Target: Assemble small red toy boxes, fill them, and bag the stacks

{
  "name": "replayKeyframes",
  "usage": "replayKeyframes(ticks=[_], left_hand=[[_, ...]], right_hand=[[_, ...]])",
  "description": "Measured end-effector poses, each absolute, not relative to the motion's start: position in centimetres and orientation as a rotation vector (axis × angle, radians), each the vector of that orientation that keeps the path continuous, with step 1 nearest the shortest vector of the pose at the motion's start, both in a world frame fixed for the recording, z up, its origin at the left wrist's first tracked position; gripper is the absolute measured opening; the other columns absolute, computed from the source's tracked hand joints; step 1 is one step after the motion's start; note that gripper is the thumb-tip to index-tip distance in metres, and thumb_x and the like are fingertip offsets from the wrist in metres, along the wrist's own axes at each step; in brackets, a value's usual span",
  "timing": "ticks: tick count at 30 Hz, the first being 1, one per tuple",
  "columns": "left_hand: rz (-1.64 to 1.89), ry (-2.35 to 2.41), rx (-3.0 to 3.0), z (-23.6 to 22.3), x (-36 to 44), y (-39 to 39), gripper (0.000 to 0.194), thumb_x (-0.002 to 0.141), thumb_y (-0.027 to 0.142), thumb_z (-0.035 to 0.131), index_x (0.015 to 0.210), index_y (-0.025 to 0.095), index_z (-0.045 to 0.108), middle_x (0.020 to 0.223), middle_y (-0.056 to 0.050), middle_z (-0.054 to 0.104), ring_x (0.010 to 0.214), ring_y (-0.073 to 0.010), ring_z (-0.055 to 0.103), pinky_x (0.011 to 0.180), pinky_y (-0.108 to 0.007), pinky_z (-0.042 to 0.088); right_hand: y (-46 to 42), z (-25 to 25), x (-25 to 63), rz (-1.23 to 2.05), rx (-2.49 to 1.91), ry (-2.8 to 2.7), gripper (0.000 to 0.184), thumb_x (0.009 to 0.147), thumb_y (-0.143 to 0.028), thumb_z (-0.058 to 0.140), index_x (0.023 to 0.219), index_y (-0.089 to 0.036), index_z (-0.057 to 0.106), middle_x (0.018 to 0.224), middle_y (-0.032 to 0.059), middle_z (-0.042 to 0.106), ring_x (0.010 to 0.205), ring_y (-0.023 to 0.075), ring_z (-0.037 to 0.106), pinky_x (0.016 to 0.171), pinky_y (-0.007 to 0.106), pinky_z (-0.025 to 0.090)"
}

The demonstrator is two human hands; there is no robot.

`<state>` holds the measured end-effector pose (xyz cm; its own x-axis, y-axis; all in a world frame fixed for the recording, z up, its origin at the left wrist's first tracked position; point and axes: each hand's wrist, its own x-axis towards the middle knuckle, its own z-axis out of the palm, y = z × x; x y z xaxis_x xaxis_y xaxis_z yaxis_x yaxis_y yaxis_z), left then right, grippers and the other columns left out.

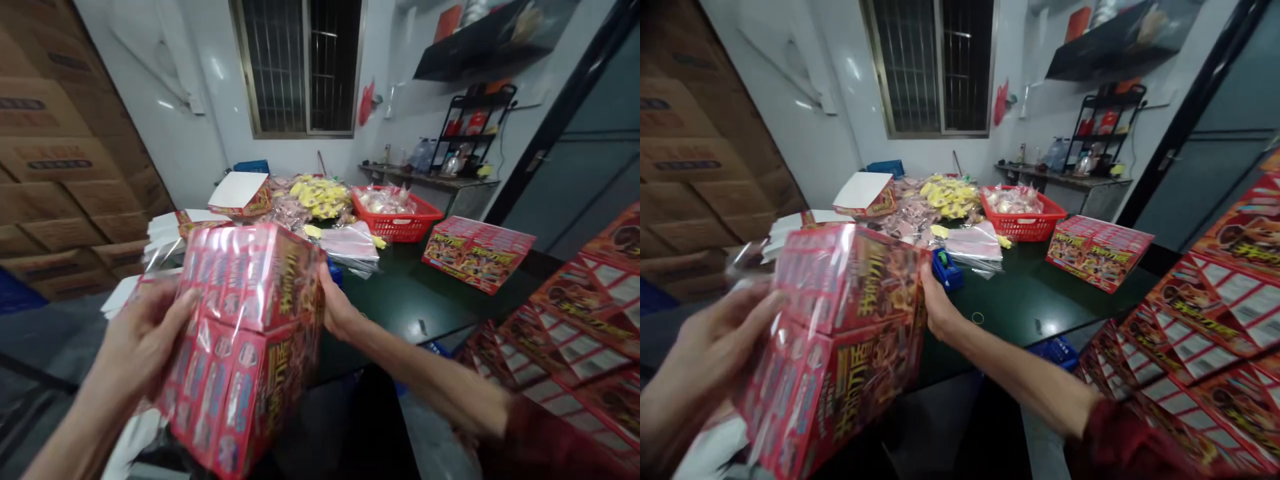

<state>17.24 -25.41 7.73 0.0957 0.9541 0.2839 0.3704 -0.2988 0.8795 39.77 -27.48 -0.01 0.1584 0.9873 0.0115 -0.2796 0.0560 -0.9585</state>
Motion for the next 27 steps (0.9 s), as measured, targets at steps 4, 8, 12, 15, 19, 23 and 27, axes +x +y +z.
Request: replayKeyframes(ticks=[4,8,12,15,19,23,27], left_hand=[[0.917,0.922,2.28,9.8,21.1,-19.9,0.03,0.06,0.04,0.073,0.076,0.016,0.066,0.062,0.002,0.059,0.056,-0.011,0.045,0.053,-0.019,0.033],[0.818,0.82,2.216,6.7,26.3,-15.6,0.038,0.044,0.023,0.081,0.08,0.019,0.067,0.06,0.002,0.057,0.054,-0.0126,0.046,0.055,-0.022,0.034],[0.899,0.797,2.125,5.9,27.3,-12.9,0.048,0.041,0.019,0.078,0.087,0.017,0.065,0.065,0.002,0.058,0.051,-0.0116,0.047,0.051,-0.023,0.036],[0.973,0.737,2.089,7.3,27.0,-12.5,0.051,0.046,0.018,0.074,0.096,0.016,0.063,0.072,0.0,0.057,0.05,-0.0088,0.045,0.048,-0.023,0.037],[1.034,0.586,2.101,10.3,27.7,-13.2,0.053,0.054,0.018,0.07,0.106,0.017,0.059,0.085,-0.003,0.059,0.053,-0.0074,0.047,0.051,-0.023,0.04],[1.207,0.481,2.15,12.5,25.9,-13.9,0.054,0.059,0.022,0.071,0.11,0.017,0.056,0.098,-0.007,0.059,0.067,-0.0124,0.057,0.06,-0.027,0.047],[1.695,0.956,1.868,8.7,19.4,-16.8,0.049,0.072,0.038,0.065,0.117,0.022,0.051,0.109,-0.005,0.058,0.103,-0.021,0.056,0.088,-0.035,0.045]], right_hand=[[-33.5,-4.1,41.5,1.251,-1.517,-1.094,0.066,0.077,-0.072,0.033,0.059,-0.015,0.059,0.048,0.0048,0.058,0.038,0.0122,0.05,0.036,0.022,0.037],[-38.3,-3.7,45.7,0.987,-1.695,-1.034,0.04,0.068,-0.054,0.063,0.057,-0.017,0.054,0.045,-0.0025,0.051,0.039,0.0089,0.046,0.037,0.019,0.03],[-36.3,0.2,47.9,0.69,-1.576,-0.933,0.042,0.072,-0.056,0.058,0.09,-0.018,0.063,0.074,0.0031,0.063,0.068,0.0155,0.058,0.053,0.023,0.041],[-30.9,3.0,47.5,0.702,-1.55,-1.109,0.05,0.065,-0.053,0.066,0.1,-0.017,0.062,0.088,0.0059,0.064,0.08,0.0184,0.059,0.066,0.027,0.044],[-23.7,5.6,46.0,0.793,-1.466,-1.416,0.048,0.056,-0.041,0.076,0.097,-0.02,0.064,0.09,0.0034,0.064,0.082,0.0176,0.056,0.072,0.028,0.043],[-19.7,6.1,45.3,0.919,-1.304,-1.574,0.022,0.062,-0.037,0.069,0.061,-0.017,0.061,0.061,-0.0014,0.056,0.059,0.0109,0.048,0.059,0.024,0.038],[-18.2,4.7,45.4,0.917,-1.261,-1.541,0.031,0.068,-0.041,0.06,0.05,-0.018,0.049,0.054,-0.0033,0.047,0.052,0.0081,0.04,0.051,0.022,0.031]])
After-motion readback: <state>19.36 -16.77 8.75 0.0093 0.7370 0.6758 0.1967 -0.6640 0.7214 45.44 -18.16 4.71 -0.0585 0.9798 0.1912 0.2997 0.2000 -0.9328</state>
